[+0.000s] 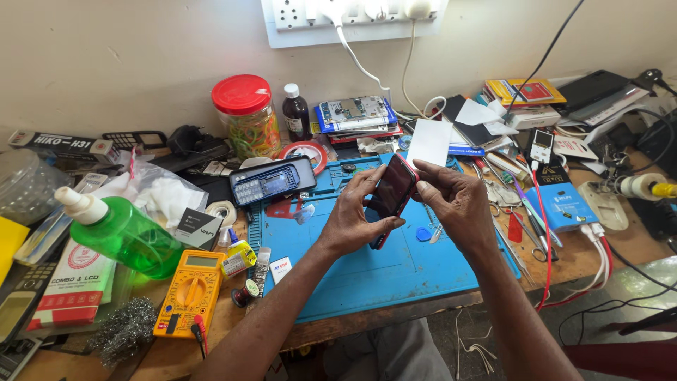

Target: The person holds a red smartphone and uses a small metal tool to pry along the edge of the screen. They then use a blue plastic card to slide along the seam and separate the screen from the frame. Finally, they use a screwdriver to remove screws from the back of the phone.

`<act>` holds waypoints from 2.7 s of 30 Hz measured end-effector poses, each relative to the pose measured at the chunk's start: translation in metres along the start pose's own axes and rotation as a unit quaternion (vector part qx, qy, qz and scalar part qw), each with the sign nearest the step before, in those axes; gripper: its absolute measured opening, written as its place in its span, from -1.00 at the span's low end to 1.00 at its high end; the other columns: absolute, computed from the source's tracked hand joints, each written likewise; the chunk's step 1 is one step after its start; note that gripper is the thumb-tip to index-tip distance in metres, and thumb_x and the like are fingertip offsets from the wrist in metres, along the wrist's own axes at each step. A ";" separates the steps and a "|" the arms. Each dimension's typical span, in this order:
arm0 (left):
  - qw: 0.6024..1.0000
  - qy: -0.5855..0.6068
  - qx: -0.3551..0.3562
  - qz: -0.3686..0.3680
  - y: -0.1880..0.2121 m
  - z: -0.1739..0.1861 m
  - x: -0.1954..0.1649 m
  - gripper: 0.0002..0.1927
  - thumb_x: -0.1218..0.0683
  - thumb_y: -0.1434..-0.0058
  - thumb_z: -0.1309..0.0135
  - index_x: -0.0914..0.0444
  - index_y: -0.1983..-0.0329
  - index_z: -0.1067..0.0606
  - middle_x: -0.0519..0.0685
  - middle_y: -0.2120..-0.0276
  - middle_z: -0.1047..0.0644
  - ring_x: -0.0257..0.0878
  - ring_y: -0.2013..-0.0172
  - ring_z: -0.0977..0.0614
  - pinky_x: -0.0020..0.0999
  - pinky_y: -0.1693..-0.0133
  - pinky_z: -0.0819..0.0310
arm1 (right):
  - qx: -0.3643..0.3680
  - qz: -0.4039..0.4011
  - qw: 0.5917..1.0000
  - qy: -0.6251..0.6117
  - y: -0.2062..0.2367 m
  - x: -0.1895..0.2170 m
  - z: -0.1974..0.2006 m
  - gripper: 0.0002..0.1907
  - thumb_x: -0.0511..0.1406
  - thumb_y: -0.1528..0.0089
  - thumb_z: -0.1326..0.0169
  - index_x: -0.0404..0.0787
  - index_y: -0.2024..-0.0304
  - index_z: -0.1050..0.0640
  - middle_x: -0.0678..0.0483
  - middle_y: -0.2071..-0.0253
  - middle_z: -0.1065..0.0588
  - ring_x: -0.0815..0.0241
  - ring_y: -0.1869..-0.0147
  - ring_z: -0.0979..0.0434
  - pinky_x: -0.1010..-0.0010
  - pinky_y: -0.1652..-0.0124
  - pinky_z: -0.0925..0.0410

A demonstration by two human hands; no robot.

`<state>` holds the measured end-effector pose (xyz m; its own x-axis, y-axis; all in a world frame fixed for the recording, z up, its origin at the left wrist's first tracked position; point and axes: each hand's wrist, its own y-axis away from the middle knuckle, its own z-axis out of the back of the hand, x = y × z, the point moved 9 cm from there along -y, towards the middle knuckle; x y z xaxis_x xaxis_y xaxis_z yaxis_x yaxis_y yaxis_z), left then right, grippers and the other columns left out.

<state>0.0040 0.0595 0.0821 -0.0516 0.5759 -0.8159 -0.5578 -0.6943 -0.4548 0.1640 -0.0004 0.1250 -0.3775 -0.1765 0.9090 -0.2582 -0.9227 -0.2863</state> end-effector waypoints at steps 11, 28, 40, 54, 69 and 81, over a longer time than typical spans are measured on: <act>0.999 -0.017 0.026 -0.008 0.003 -0.009 0.004 0.11 -0.13 0.11 -0.49 0.20 -0.49 -0.22 0.07 -0.33 -0.32 -0.04 -0.31 -0.43 -0.10 -0.25 -0.51 | -0.045 0.044 0.996 0.068 0.014 0.003 0.008 -0.65 -0.43 -0.25 -0.15 -0.34 -0.10 -0.62 -0.07 0.19 -0.69 0.34 0.17 -0.64 0.53 0.21 -0.50; 0.865 0.485 -0.011 0.129 0.008 -0.015 0.048 -0.41 0.03 -0.32 -0.24 0.27 -0.36 -0.35 -0.05 -0.04 -0.51 -0.26 0.00 -0.57 -0.26 -0.01 -0.55 | 0.103 -0.006 0.991 0.087 0.031 -0.028 -0.051 -0.13 -0.07 -0.11 -0.30 -0.12 -0.41 -0.31 -0.11 -0.23 -0.50 0.06 -0.14 -0.63 0.24 -0.01 -0.49; 0.792 0.571 -0.065 0.208 0.020 -0.044 0.087 -0.55 -0.08 -0.52 0.26 0.20 -0.38 -0.26 -0.05 -0.14 -0.48 -0.22 -0.14 -0.53 -0.17 -0.16 -0.48 | 0.097 -0.175 0.967 -0.158 0.028 -0.097 -0.048 -0.41 -0.15 -0.28 -0.10 -0.20 -0.34 -0.44 0.01 -0.05 -0.59 0.25 0.03 -0.55 0.35 0.11 -0.46; 0.767 0.592 -0.096 0.228 0.019 -0.040 0.089 -0.53 -0.11 -0.54 0.29 0.23 -0.36 -0.23 0.05 -0.20 -0.45 -0.13 -0.19 -0.54 -0.10 -0.19 -0.51 | 0.013 -0.225 0.888 -0.401 0.038 -0.126 -0.029 -0.53 -0.12 -0.44 0.23 -0.35 -0.15 -0.45 -0.11 0.00 -0.57 0.00 -0.06 -0.61 -0.05 -0.03 -0.50; 0.770 0.591 -0.125 0.204 0.019 -0.033 0.089 -0.52 -0.13 -0.51 0.39 0.21 -0.32 -0.26 0.17 -0.06 -0.55 0.02 0.01 -0.66 -0.03 0.03 -0.63 | -0.152 -0.210 0.889 -0.377 0.005 -0.196 0.039 -0.72 -0.14 -0.46 0.10 -0.17 -0.02 -0.50 0.06 0.25 -0.57 0.15 0.26 -0.57 0.27 0.34 -0.39; 0.752 0.595 -0.226 0.172 0.026 -0.025 0.129 -0.58 -0.04 -0.54 0.29 0.22 -0.35 -0.27 0.05 -0.17 -0.50 -0.06 -0.11 -0.60 -0.07 -0.15 -0.52 | -0.027 -0.152 0.987 0.049 -0.057 -0.164 0.050 -0.50 -0.23 -0.34 -0.13 -0.38 -0.22 -0.34 -0.15 0.22 -0.53 0.08 0.25 -0.63 0.26 0.30 -0.51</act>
<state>0.0036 0.1050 -0.0442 0.7998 -0.2784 -0.5318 -0.3280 -0.9447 0.0012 0.2853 0.0638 0.0074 -0.3577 0.1426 0.9229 -0.4194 -0.9075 -0.0223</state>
